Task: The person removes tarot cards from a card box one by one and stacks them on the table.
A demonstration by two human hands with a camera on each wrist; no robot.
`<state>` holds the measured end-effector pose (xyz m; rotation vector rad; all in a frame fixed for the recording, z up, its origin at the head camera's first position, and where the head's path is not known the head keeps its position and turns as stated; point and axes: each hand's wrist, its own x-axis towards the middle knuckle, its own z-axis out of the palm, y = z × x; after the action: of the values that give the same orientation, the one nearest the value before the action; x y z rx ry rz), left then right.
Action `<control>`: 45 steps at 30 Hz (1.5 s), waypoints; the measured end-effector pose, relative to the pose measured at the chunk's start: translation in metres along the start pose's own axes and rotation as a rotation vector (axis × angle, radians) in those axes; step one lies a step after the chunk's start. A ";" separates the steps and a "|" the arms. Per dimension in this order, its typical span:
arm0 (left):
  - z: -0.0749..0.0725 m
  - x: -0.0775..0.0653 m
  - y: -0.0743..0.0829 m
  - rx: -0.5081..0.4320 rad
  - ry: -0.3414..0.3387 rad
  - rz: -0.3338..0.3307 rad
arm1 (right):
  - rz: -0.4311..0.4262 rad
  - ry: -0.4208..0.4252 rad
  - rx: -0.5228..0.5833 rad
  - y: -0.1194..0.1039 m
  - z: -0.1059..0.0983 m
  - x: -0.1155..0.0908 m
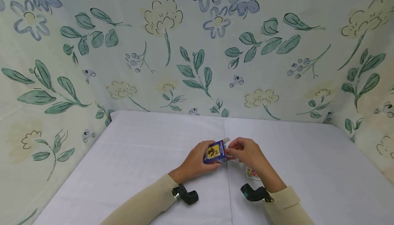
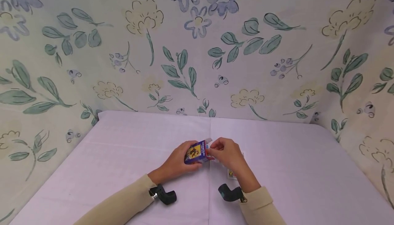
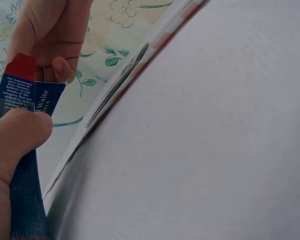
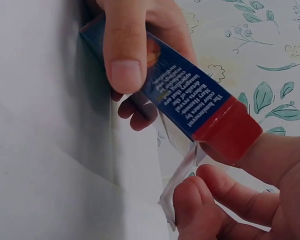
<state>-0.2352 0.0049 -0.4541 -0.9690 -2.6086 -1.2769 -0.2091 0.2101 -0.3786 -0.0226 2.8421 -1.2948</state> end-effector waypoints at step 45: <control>0.000 0.000 0.001 0.019 0.005 0.007 | 0.052 -0.006 -0.067 -0.003 -0.005 -0.002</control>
<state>-0.2351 0.0049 -0.4533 -0.9701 -2.6064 -1.2496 -0.2069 0.2122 -0.3731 0.0454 2.8594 -1.1873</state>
